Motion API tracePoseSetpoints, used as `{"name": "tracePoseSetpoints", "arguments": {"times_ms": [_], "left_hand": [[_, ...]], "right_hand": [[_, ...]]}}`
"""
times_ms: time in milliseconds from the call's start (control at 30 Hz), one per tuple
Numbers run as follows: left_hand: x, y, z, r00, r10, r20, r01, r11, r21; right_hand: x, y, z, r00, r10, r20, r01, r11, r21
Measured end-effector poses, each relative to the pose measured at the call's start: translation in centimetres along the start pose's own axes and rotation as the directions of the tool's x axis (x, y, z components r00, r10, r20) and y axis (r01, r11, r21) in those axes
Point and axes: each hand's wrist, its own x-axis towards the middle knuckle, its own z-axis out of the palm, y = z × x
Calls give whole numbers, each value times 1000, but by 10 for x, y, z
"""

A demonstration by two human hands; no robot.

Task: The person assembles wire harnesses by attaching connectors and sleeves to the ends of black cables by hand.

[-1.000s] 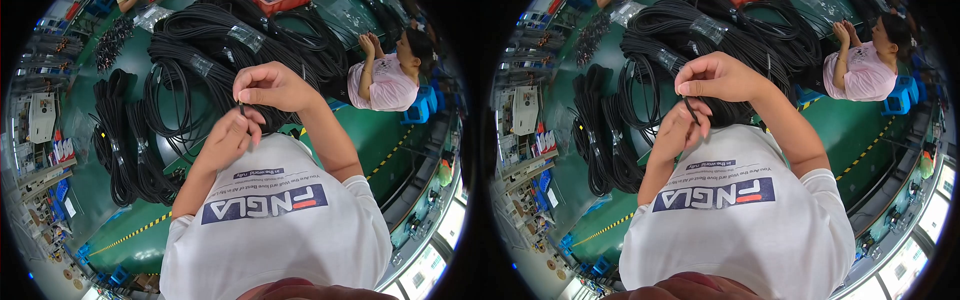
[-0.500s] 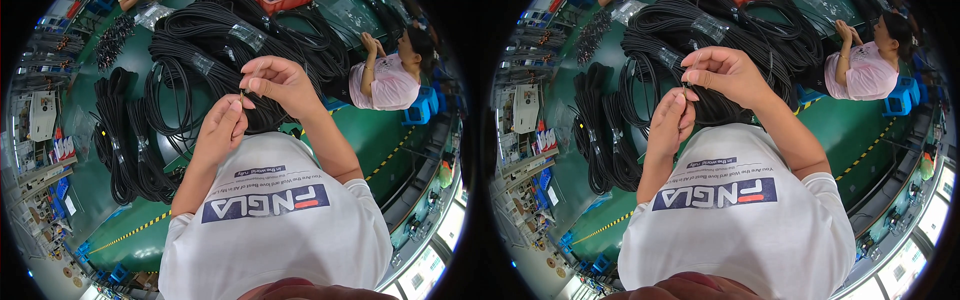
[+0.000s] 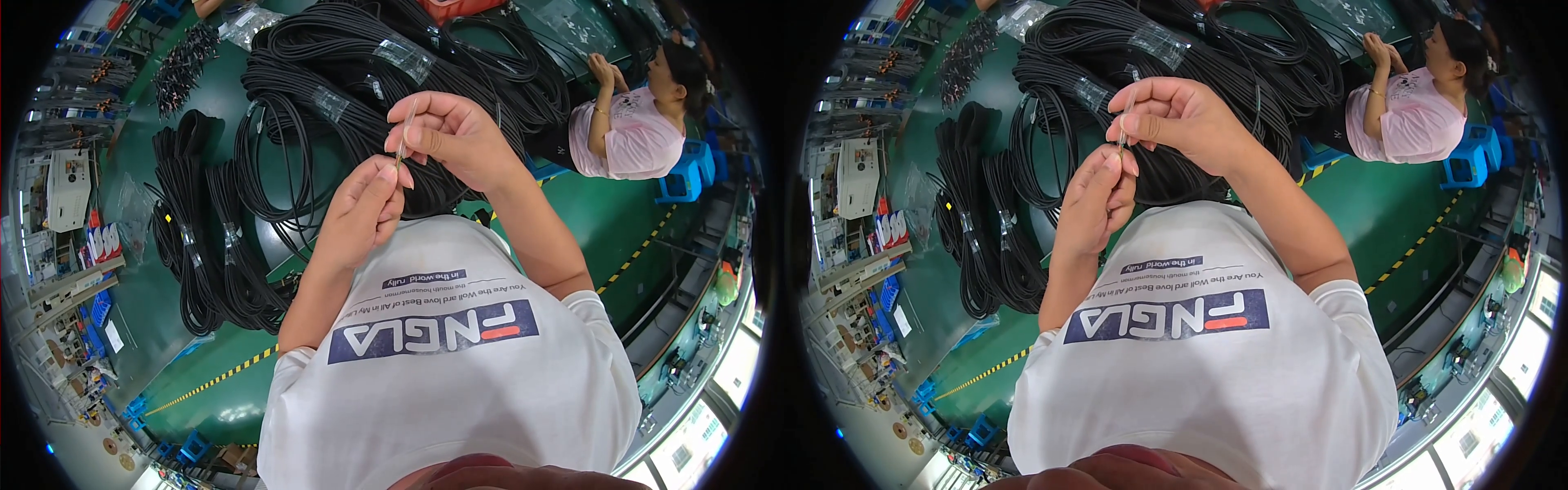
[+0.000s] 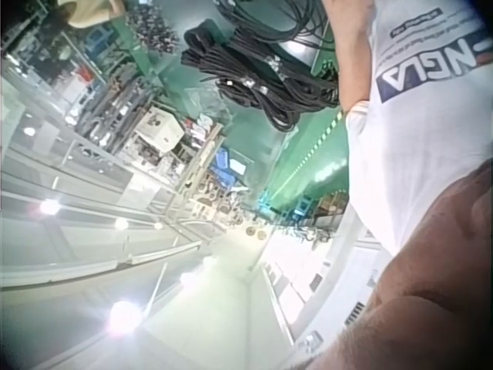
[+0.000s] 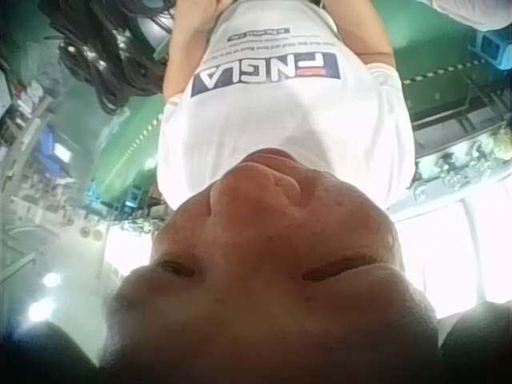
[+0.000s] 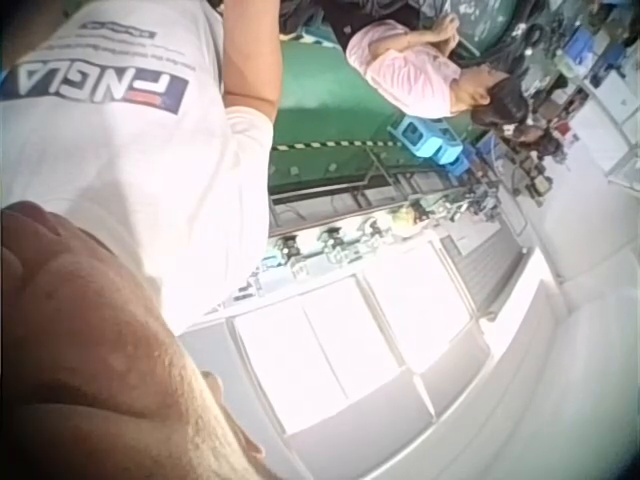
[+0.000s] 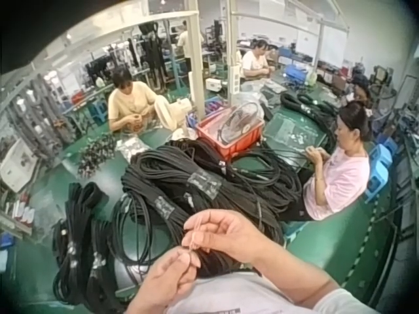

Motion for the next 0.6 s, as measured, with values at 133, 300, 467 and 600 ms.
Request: {"name": "tracePoseSetpoints", "arguments": {"times_ms": [133,300,467,600], "left_hand": [[1,0,-2,1000,-5,-15,5,1000,-15],[1,-2,-3,1000,21,-23,-21,1000,-13],[1,-4,2,993,72,-94,-66,996,68],[1,-7,3,988,115,-106,-104,990,96]], "right_hand": [[0,1,0,999,13,39,-14,1000,17],[-2,3,3,999,23,32,-25,999,48],[-4,9,8,994,45,-100,-37,995,89],[-7,10,14,992,40,-117,-26,992,120]]}}
